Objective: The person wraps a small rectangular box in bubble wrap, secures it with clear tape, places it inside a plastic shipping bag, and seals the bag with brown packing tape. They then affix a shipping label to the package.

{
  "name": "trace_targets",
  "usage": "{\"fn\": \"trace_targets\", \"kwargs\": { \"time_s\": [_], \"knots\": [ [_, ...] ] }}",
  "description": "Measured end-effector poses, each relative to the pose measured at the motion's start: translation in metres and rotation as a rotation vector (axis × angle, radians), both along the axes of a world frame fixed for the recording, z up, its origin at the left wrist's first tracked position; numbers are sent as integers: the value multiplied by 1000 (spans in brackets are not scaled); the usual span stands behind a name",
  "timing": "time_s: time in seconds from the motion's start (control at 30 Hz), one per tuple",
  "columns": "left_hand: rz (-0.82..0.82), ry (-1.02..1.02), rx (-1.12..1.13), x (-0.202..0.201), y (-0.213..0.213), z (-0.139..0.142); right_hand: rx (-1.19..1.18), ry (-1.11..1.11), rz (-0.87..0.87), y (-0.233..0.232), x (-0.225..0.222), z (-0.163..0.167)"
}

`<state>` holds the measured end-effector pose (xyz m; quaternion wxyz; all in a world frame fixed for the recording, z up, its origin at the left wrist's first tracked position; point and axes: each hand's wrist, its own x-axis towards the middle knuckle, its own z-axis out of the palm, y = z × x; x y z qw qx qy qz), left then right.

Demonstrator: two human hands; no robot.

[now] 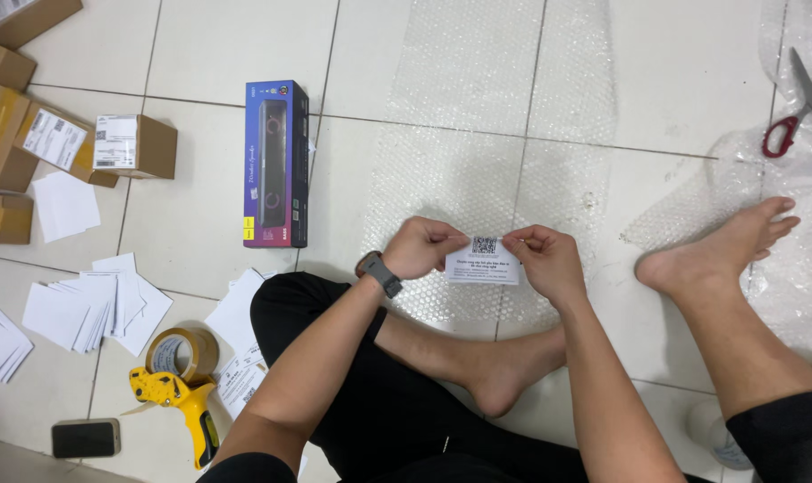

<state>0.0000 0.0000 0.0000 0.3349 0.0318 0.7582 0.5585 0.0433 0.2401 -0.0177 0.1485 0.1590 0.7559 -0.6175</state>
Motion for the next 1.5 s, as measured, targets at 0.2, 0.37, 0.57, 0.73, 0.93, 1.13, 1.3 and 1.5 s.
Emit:
{"fn": "trace_targets", "kwargs": {
  "time_s": [0.2, 0.37, 0.57, 0.73, 0.93, 1.13, 1.3, 1.5],
  "knots": [
    [435, 814, -1232, -58, -184, -28, 117, -19, -129, 22, -40, -41],
    [544, 180, -954, -64, -223, -8, 435, 91, -56, -13, -46, -43],
    [227, 713, -677, -50, -165, 36, 722, 346, 136, -9, 14, -33],
    [-225, 902, -352, -43, -55, 29, 625, 260, 867, -2, 64, -32],
    [-646, 802, -424, -55, 25, 7, 731, 488, 844, 12, 71, -41],
    [-680, 744, -497, -63, 21, 11, 652, 709, 710, 11, 55, -5],
    [-617, 783, -393, -20, 25, 34, 745, 723, 499, 23, 21, 29],
    [-510, 887, -656, -16, -2, 29, 794, 673, 500, 73, -4, 39]
  ]
}}
